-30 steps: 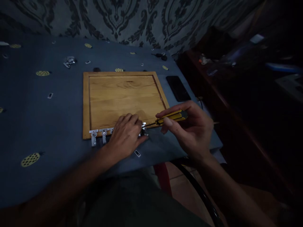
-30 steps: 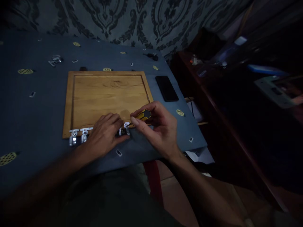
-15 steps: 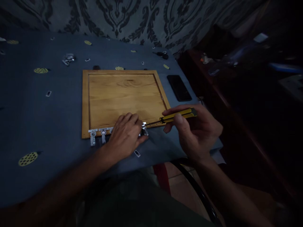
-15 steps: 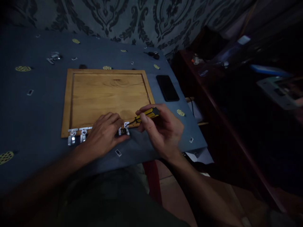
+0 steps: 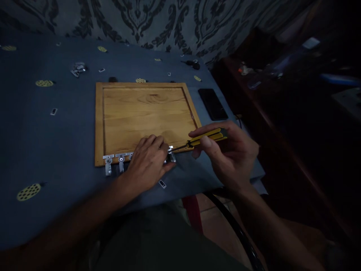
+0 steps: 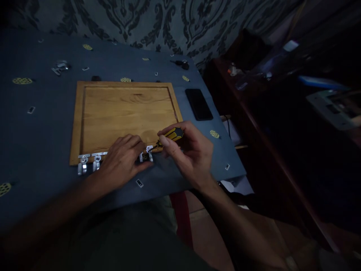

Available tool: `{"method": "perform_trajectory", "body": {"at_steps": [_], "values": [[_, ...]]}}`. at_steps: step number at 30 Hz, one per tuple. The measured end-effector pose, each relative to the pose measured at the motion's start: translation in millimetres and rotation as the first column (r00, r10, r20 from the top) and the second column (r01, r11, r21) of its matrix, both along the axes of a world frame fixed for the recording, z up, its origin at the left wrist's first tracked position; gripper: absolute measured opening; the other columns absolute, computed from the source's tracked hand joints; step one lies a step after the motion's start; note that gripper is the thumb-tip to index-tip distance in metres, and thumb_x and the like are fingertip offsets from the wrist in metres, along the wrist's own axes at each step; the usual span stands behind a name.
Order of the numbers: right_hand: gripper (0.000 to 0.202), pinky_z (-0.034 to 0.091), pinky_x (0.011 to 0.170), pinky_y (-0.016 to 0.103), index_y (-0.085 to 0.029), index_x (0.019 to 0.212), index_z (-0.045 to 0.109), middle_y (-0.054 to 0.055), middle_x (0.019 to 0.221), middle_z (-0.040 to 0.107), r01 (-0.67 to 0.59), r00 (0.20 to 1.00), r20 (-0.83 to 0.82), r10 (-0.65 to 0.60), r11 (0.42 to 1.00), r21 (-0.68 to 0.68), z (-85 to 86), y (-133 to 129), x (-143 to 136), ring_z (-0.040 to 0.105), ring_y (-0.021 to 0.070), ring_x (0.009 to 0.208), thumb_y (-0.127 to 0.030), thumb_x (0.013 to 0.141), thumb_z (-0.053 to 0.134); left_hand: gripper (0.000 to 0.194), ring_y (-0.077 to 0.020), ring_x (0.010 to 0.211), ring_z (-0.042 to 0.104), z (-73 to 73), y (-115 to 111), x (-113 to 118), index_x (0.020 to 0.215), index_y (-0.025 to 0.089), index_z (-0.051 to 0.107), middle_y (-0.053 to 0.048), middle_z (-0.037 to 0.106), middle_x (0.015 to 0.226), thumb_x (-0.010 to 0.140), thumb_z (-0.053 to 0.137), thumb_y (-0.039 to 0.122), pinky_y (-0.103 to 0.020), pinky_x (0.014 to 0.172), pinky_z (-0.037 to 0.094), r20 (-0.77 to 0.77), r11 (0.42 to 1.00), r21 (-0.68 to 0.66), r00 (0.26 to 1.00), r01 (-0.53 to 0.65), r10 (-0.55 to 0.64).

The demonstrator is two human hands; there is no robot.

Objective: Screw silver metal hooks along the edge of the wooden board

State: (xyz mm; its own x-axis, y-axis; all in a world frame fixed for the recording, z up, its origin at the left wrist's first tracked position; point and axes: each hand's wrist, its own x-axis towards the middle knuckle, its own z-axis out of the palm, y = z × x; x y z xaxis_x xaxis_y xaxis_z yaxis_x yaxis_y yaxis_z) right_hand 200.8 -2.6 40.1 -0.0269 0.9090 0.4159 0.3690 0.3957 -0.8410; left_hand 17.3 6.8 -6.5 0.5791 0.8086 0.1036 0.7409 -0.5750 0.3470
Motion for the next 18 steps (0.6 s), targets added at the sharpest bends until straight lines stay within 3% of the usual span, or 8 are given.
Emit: {"method": "perform_trajectory", "body": {"at_steps": [3,8,14,18], "values": [[0.014,0.056,0.051,0.029,-0.029,0.092,0.072,-0.001,0.087,0.074,-0.025,0.999,-0.035,0.024,0.998,-0.049,2.8,0,1,0.064,0.0115,0.052,-0.043,0.092,0.075,0.032,-0.0299,0.106,0.059,0.6,0,0,0.107,0.013,0.068,-0.010,0.065,0.108,0.093,0.074,0.041,-0.043,0.094,0.049,-0.003,1.000,-0.006,1.000,0.004,-0.004],[0.019,0.061,0.059,0.034,-0.034,0.113,0.074,0.001,0.096,0.075,-0.080,0.997,-0.019,0.079,0.993,-0.088,3.5,-1,6,0.067,0.0142,0.060,-0.039,0.095,0.071,0.030,-0.0294,0.105,0.059,3.3,0,1,0.107,0.013,0.068,-0.010,0.065,0.106,0.093,0.074,0.039,-0.042,0.093,0.048,-0.022,1.000,-0.027,1.000,0.002,-0.002],[0.008,0.057,0.051,0.032,-0.030,0.095,0.077,0.001,0.094,0.078,-0.035,0.999,0.017,0.035,0.999,0.032,-2.2,1,6,0.067,0.0158,0.062,-0.035,0.088,0.079,0.034,-0.0305,0.108,0.059,5.3,1,2,0.110,0.012,0.068,-0.011,0.065,0.109,0.092,0.074,0.040,-0.043,0.095,0.048,-0.042,0.998,-0.057,0.999,-0.002,-0.001],[0.010,0.054,0.048,0.029,-0.030,0.094,0.075,0.000,0.091,0.078,-0.027,0.997,-0.067,0.024,0.999,-0.039,-6.7,1,5,0.067,0.0146,0.060,-0.036,0.087,0.081,0.034,-0.0305,0.109,0.060,6.5,1,2,0.109,0.012,0.068,-0.010,0.065,0.108,0.093,0.074,0.041,-0.043,0.095,0.049,-0.050,0.998,-0.065,0.999,0.000,-0.003]]}}
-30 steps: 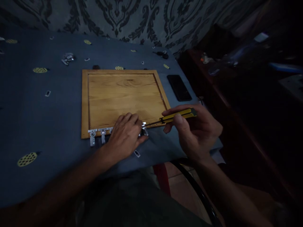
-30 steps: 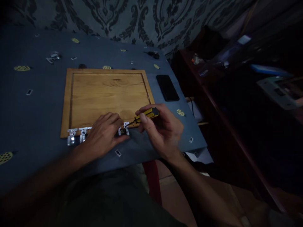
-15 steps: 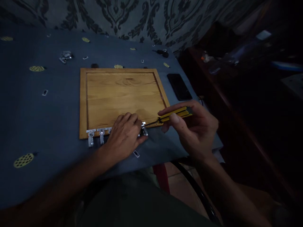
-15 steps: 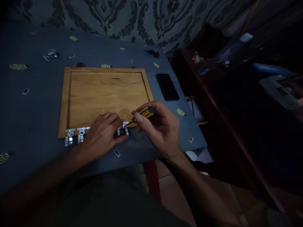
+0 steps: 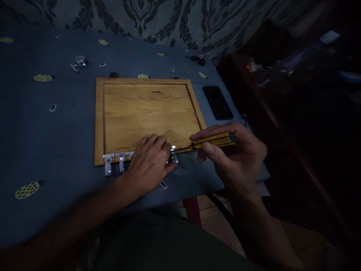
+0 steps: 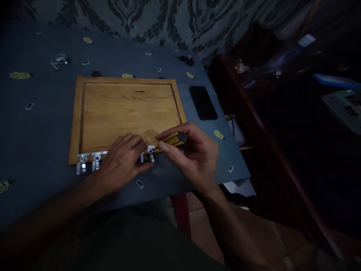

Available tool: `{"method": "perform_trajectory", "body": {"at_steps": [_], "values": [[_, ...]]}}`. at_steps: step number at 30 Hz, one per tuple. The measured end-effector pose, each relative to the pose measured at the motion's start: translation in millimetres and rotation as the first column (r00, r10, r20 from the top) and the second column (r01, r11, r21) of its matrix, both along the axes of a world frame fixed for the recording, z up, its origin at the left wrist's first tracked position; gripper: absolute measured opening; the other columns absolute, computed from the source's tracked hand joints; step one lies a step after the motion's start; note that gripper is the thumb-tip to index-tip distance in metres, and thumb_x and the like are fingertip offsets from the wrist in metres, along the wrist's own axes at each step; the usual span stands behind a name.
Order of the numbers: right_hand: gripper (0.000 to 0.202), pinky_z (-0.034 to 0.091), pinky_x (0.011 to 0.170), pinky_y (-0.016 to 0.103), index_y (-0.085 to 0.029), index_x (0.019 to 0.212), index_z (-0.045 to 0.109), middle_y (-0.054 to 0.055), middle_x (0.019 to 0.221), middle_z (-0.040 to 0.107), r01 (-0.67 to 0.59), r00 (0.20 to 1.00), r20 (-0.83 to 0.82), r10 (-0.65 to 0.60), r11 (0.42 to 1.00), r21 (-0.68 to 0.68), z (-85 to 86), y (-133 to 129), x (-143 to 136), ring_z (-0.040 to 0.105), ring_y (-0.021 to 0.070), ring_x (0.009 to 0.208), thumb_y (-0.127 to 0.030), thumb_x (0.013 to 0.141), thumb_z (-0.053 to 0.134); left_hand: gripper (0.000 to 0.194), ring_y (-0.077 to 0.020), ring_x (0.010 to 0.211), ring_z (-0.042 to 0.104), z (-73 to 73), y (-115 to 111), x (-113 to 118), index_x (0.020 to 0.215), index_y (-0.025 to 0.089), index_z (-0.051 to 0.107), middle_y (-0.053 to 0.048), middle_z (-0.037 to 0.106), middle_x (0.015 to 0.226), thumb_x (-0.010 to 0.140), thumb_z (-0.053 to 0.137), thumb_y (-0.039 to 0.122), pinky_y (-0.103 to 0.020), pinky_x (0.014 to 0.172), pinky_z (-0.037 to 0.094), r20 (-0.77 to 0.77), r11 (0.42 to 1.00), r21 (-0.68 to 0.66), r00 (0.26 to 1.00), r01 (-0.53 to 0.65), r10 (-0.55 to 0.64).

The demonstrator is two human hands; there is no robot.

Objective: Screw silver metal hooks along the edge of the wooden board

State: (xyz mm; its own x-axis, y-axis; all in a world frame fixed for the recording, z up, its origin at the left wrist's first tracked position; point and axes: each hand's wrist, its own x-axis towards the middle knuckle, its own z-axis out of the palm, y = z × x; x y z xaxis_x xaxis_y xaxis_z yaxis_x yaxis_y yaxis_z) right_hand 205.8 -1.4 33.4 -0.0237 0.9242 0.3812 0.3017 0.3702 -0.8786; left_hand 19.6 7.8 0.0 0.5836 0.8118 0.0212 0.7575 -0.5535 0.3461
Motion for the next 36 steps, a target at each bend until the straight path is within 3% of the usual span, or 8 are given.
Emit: {"method": "perform_trajectory", "body": {"at_steps": [3,7,13,16,23,36], "values": [[0.021,0.057,0.050,0.030,-0.031,0.101,0.074,0.000,0.092,0.078,-0.019,0.998,-0.057,0.017,0.999,-0.037,-2.3,-1,1,0.065,0.0143,0.058,-0.042,0.085,0.082,0.032,-0.0301,0.108,0.059,1.4,0,0,0.109,0.013,0.068,-0.010,0.065,0.108,0.093,0.074,0.040,-0.043,0.095,0.048,-0.001,1.000,0.002,1.000,0.000,0.000],[0.027,0.060,0.057,0.033,-0.032,0.116,0.074,0.001,0.099,0.078,-0.051,0.997,-0.061,0.049,0.998,-0.033,-5.2,-4,3,0.066,0.0141,0.060,-0.046,0.093,0.072,0.032,-0.0303,0.109,0.059,2.6,1,0,0.108,0.012,0.068,-0.011,0.065,0.108,0.092,0.074,0.039,-0.042,0.095,0.047,0.000,1.000,-0.023,1.000,0.000,0.000],[0.011,0.051,0.042,0.026,-0.030,0.097,0.076,0.002,0.096,0.079,0.017,0.994,-0.105,-0.017,1.000,0.005,-9.1,-4,1,0.070,0.0165,0.070,-0.036,0.088,0.080,0.033,-0.0297,0.109,0.059,-1.7,0,-1,0.109,0.013,0.066,-0.010,0.065,0.109,0.093,0.074,0.041,-0.042,0.095,0.047,0.019,1.000,0.005,1.000,-0.004,0.004],[0.012,0.051,0.043,0.028,-0.028,0.094,0.074,0.000,0.091,0.079,0.020,0.992,-0.121,-0.019,1.000,0.007,-9.0,-4,-4,0.065,0.0135,0.057,-0.037,0.088,0.080,0.032,-0.0295,0.108,0.060,-4.3,0,-1,0.108,0.014,0.066,-0.010,0.065,0.109,0.092,0.075,0.041,-0.042,0.094,0.048,0.033,0.999,0.037,0.999,-0.011,0.010],[0.012,0.049,0.045,0.031,-0.026,0.091,0.072,0.000,0.086,0.078,0.274,0.955,-0.169,-0.246,0.945,0.177,-7.1,-10,-13,0.056,0.0107,0.045,-0.038,0.094,0.073,0.030,-0.0285,0.105,0.061,-5.4,-1,-2,0.105,0.015,0.066,-0.009,0.066,0.107,0.093,0.074,0.041,-0.042,0.091,0.050,0.034,0.997,0.078,0.999,0.003,-0.005],[0.009,0.051,0.046,0.023,-0.022,0.093,0.073,-0.002,0.086,0.078,0.185,0.970,-0.184,-0.156,0.971,0.149,-19.7,-7,-6,0.057,0.0062,0.046,-0.031,0.094,0.075,0.031,-0.0296,0.111,0.059,0.3,-1,-1,0.108,0.013,0.067,-0.010,0.064,0.110,0.095,0.071,0.041,-0.042,0.095,0.047,0.002,1.000,-0.009,1.000,0.003,-0.003]]}}
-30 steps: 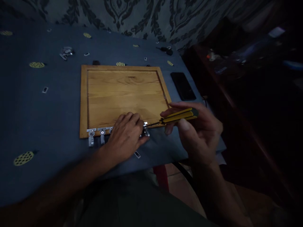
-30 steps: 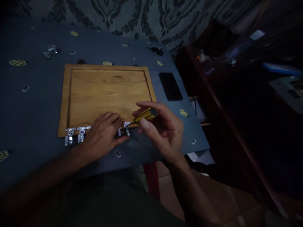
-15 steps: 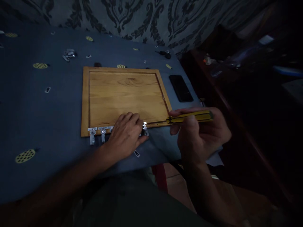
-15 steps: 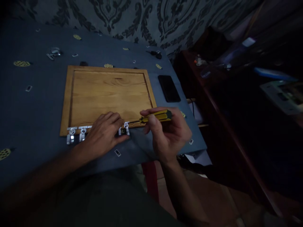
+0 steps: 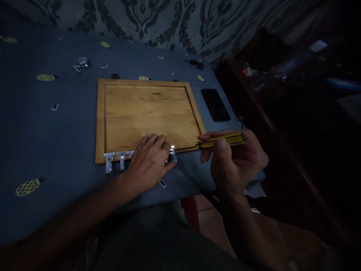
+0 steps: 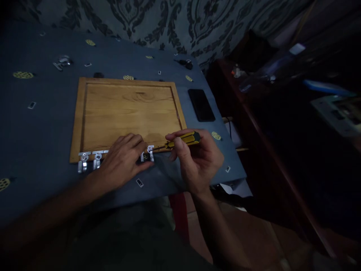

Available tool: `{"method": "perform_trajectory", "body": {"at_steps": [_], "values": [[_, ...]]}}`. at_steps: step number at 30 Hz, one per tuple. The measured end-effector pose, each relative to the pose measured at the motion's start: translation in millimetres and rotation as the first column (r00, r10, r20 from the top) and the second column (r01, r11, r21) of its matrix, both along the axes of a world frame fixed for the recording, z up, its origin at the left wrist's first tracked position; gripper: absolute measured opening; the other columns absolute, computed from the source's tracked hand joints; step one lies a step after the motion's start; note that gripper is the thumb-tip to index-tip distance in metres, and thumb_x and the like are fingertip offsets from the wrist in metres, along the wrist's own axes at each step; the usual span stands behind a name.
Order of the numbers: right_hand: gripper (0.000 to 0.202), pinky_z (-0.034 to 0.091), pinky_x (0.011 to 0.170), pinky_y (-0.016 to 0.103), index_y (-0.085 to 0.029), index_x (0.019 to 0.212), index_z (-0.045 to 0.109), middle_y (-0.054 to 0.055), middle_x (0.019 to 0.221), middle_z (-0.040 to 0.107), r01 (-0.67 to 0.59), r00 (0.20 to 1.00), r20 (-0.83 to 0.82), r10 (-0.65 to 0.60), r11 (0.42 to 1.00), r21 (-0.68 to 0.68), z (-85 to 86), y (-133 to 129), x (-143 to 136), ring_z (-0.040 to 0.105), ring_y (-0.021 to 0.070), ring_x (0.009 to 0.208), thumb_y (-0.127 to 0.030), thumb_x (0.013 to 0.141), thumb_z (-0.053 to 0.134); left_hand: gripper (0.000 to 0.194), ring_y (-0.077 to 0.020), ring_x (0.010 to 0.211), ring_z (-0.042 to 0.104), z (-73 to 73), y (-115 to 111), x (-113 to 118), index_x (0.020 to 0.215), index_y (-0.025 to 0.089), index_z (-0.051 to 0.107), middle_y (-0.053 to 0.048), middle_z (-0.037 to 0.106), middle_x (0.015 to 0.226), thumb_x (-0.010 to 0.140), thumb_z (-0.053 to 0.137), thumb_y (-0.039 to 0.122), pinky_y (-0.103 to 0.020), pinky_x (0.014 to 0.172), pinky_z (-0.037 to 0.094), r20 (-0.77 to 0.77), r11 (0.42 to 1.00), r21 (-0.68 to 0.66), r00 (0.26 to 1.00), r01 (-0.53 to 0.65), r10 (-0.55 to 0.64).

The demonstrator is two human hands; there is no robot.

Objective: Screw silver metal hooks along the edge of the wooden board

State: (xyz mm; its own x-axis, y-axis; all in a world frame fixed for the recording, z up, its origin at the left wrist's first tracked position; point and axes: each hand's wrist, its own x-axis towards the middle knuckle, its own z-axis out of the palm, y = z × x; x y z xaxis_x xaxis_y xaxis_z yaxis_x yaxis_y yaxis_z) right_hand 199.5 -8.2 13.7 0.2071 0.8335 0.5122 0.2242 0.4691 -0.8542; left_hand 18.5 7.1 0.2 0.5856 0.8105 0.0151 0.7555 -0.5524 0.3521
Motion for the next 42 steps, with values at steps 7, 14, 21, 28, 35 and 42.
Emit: {"method": "perform_trajectory", "body": {"at_steps": [7,14,21,28,35,42], "values": [[0.008,0.052,0.045,0.023,-0.024,0.093,0.073,-0.001,0.088,0.079,-0.050,0.999,0.006,0.050,0.999,-0.020,-0.5,2,-2,0.060,0.0069,0.048,-0.031,0.093,0.076,0.032,-0.0294,0.111,0.058,0.6,1,0,0.109,0.012,0.066,-0.010,0.064,0.110,0.095,0.072,0.040,-0.041,0.096,0.046,-0.005,1.000,-0.013,1.000,0.001,-0.001],[0.025,0.059,0.054,0.028,-0.028,0.120,0.074,0.001,0.098,0.079,-0.148,0.987,0.046,0.153,0.984,-0.096,4.7,0,4,0.064,0.0093,0.053,-0.038,0.097,0.070,0.032,-0.0288,0.107,0.059,-3.3,0,-1,0.107,0.013,0.066,-0.009,0.064,0.107,0.093,0.074,0.041,-0.041,0.093,0.048,0.021,0.999,0.035,1.000,-0.001,0.000],[0.011,0.051,0.043,0.023,-0.027,0.098,0.078,0.001,0.101,0.078,-0.099,0.991,0.082,0.104,0.993,-0.060,9.5,1,1,0.060,0.0076,0.053,-0.034,0.089,0.079,0.033,-0.0293,0.107,0.059,-3.3,0,0,0.107,0.012,0.067,-0.010,0.065,0.107,0.094,0.073,0.041,-0.042,0.093,0.048,0.025,0.999,0.049,1.000,0.001,-0.003],[0.015,0.053,0.048,0.024,-0.029,0.103,0.076,-0.002,0.092,0.080,-0.182,0.983,-0.024,0.180,0.978,-0.103,8.0,1,-1,0.064,0.0094,0.055,-0.036,0.090,0.078,0.031,-0.0292,0.107,0.059,-3.9,-1,-1,0.106,0.013,0.067,-0.010,0.065,0.107,0.094,0.072,0.041,-0.041,0.093,0.047,0.031,0.999,0.044,0.999,0.004,-0.006],[0.010,0.053,0.048,0.027,-0.025,0.100,0.077,-0.001,0.091,0.077,-0.064,0.998,0.013,0.065,0.997,-0.036,7.2,0,-4,0.058,0.0076,0.047,-0.033,0.094,0.074,0.030,-0.0285,0.104,0.059,-5.6,-1,-1,0.105,0.013,0.066,-0.010,0.065,0.106,0.093,0.074,0.039,-0.041,0.091,0.047,0.041,0.997,0.079,0.999,-0.002,-0.002],[0.015,0.049,0.041,0.025,-0.022,0.094,0.075,0.001,0.086,0.075,0.067,0.995,-0.075,-0.064,0.997,0.047,7.4,0,-7,0.059,0.0090,0.049,-0.036,0.094,0.074,0.030,-0.0288,0.103,0.060,-6.0,-1,-1,0.104,0.013,0.066,-0.009,0.065,0.105,0.093,0.075,0.039,-0.041,0.090,0.048,0.042,0.996,0.085,0.999,0.014,-0.018]]}}
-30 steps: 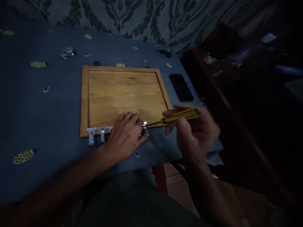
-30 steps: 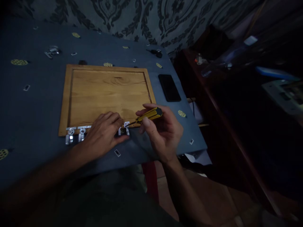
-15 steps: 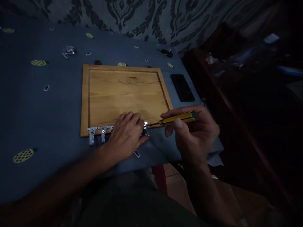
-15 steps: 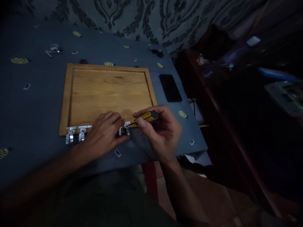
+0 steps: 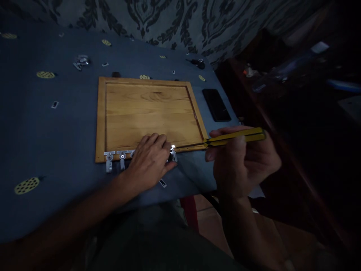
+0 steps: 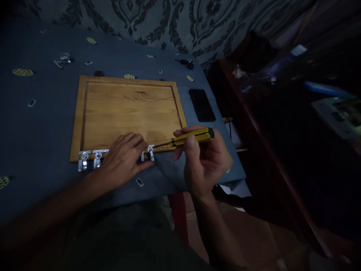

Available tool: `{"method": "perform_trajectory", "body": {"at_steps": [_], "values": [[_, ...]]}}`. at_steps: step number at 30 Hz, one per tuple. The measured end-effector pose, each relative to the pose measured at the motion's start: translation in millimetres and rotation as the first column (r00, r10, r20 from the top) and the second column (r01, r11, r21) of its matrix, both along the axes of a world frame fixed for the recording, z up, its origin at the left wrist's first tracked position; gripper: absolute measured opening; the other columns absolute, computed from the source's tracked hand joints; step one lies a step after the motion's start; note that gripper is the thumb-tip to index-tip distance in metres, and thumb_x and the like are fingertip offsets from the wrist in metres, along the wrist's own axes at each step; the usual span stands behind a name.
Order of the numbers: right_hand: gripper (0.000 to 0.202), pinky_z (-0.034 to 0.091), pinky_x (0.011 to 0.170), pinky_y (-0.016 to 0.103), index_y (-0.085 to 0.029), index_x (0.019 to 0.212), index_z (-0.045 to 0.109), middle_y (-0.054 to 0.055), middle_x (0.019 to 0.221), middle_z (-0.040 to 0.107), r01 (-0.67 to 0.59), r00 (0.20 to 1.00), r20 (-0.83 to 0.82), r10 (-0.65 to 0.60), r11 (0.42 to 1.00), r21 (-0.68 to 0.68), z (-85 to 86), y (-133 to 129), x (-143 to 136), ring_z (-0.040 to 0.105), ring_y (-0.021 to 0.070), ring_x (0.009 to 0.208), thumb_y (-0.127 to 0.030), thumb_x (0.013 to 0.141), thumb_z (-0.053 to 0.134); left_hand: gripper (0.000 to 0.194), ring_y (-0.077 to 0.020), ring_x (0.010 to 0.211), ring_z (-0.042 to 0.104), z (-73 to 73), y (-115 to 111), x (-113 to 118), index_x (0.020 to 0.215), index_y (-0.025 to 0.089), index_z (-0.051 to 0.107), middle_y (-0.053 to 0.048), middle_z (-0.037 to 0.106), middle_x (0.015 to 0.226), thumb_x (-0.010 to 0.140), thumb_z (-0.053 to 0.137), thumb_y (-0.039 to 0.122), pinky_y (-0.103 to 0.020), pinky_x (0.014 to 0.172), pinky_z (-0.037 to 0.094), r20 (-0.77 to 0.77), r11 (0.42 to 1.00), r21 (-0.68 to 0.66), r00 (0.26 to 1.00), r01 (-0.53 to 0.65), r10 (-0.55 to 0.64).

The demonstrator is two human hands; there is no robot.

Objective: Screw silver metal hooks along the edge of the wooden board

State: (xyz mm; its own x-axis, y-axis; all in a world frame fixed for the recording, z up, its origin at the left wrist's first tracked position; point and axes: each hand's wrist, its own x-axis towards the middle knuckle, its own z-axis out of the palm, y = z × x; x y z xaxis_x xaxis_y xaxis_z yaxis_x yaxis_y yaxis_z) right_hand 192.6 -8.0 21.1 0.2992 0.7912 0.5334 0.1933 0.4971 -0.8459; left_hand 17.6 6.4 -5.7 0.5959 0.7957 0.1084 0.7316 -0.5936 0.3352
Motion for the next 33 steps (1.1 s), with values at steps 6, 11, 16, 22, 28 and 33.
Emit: {"method": "perform_trajectory", "body": {"at_steps": [6,11,16,22,28,33], "values": [[0.016,0.051,0.043,0.026,-0.021,0.096,0.073,0.002,0.088,0.077,-0.023,0.998,0.065,0.027,0.998,-0.067,-5.6,-3,3,0.056,0.0080,0.047,-0.037,0.095,0.072,0.028,-0.0293,0.107,0.060,1.3,0,0,0.106,0.013,0.067,-0.010,0.065,0.107,0.093,0.074,0.038,-0.042,0.093,0.048,-0.011,1.000,-0.006,1.000,-0.002,0.002],[0.019,0.052,0.046,0.025,-0.022,0.096,0.073,0.001,0.088,0.077,-0.023,0.994,0.106,0.034,0.994,-0.105,-6.2,-2,2,0.057,0.0073,0.047,-0.041,0.096,0.071,0.028,-0.0295,0.108,0.060,1.8,-1,0,0.107,0.013,0.067,-0.010,0.065,0.108,0.094,0.073,0.037,-0.042,0.094,0.048,-0.012,0.999,-0.032,1.000,-0.007,0.006],[0.014,0.052,0.048,0.024,-0.023,0.097,0.073,-0.001,0.089,0.076,-0.066,0.993,0.092,0.076,0.991,-0.113,-8.6,-1,2,0.057,0.0059,0.047,-0.037,0.096,0.071,0.030,-0.0296,0.109,0.059,3.0,0,0,0.108,0.012,0.067,-0.011,0.064,0.108,0.094,0.073,0.038,-0.042,0.094,0.047,-0.017,0.999,-0.038,1.000,-0.005,0.004],[0.010,0.050,0.046,0.026,-0.025,0.093,0.072,-0.002,0.087,0.075,-0.056,0.983,0.172,0.070,0.995,-0.087,-6.1,-1,4,0.058,0.0084,0.048,-0.035,0.092,0.076,0.029,-0.0292,0.109,0.059,3.2,1,0,0.106,0.013,0.066,-0.010,0.065,0.108,0.093,0.074,0.038,-0.041,0.094,0.047,-0.023,0.999,-0.041,1.000,-0.009,0.008],[0.010,0.048,0.042,0.028,-0.028,0.092,0.071,-0.002,0.087,0.077,-0.036,0.974,0.220,0.051,0.997,-0.069,-2.4,-1,4,0.059,0.0112,0.050,-0.029,0.088,0.080,0.029,-0.0291,0.107,0.059,2.6,0,0,0.107,0.013,0.066,-0.010,0.065,0.107,0.094,0.073,0.037,-0.041,0.092,0.048,-0.018,1.000,-0.028,1.000,-0.005,0.005],[0.014,0.051,0.040,0.028,-0.027,0.087,0.068,-0.003,0.083,0.079,-0.062,0.984,0.155,0.083,0.989,-0.136,3.1,-1,3,0.060,0.0109,0.044,-0.026,0.086,0.082,0.028,-0.0285,0.106,0.059,1.9,0,1,0.107,0.014,0.066,-0.010,0.065,0.107,0.094,0.072,0.038,-0.041,0.092,0.048,-0.014,1.000,-0.001,1.000,-0.009,0.009]]}}
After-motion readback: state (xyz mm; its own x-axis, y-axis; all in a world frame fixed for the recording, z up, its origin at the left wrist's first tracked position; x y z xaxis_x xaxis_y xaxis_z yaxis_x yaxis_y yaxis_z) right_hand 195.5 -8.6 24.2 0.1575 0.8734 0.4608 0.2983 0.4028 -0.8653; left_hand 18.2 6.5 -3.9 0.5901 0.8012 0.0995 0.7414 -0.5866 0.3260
